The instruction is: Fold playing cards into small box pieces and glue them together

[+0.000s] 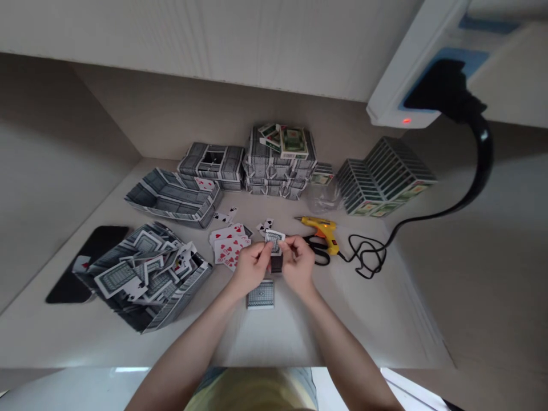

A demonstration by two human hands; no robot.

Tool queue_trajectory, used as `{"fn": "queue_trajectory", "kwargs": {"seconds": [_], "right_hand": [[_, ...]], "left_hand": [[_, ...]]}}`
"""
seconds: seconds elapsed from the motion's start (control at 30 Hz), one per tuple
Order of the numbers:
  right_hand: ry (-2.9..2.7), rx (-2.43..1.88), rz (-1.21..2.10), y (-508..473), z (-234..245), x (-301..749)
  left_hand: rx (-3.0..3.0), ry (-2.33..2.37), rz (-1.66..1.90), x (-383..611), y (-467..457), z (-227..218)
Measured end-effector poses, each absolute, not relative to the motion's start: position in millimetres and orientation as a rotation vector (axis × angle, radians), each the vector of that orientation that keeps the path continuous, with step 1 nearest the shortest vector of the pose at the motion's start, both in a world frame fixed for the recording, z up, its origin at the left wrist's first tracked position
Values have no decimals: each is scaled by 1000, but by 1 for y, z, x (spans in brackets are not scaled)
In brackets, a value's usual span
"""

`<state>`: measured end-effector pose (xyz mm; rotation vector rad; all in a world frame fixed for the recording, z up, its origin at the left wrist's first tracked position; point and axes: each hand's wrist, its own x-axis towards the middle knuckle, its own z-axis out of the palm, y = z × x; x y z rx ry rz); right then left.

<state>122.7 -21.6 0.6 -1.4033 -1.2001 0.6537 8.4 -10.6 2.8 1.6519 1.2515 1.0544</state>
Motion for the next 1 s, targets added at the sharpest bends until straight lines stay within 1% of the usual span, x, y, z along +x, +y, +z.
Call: {"fn": "queue_trajectory", "kwargs": {"seconds": [0.1, 0.2, 0.33, 0.43, 0.53, 0.63, 0.8, 0.9, 1.0], "right_hand": [[-1189, -1408, 639, -21, 0, 123], [-1107, -1382, 748, -15, -3, 129], [-1090, -1399, 847, -5, -11, 140], [-1102, -1455, 841, -1, -16, 145], [-1098, -1499, 740, -1, -17, 145], [-1108, -1517, 623, -4, -14, 143], [-1137, -1506, 557, -7, -11, 138], [-1159, -1492, 551, -7, -12, 136], [-1167, -1490, 564, -7, -14, 134]], "left_hand": [[1796, 1307, 1070, 6, -9, 1], [1817, 1371, 1120, -2, -5, 1], [1772, 1582, 1199, -19, 6, 3], [1878, 1728, 1141, -27, 11, 4], [1937, 1736, 991, -27, 10, 3], [2053, 1740, 727, -26, 4, 1], [2113, 1815, 347, -34, -1, 3], [2091, 1820, 216, -40, -2, 8], [2073, 1857, 162, -41, -2, 11]]}}
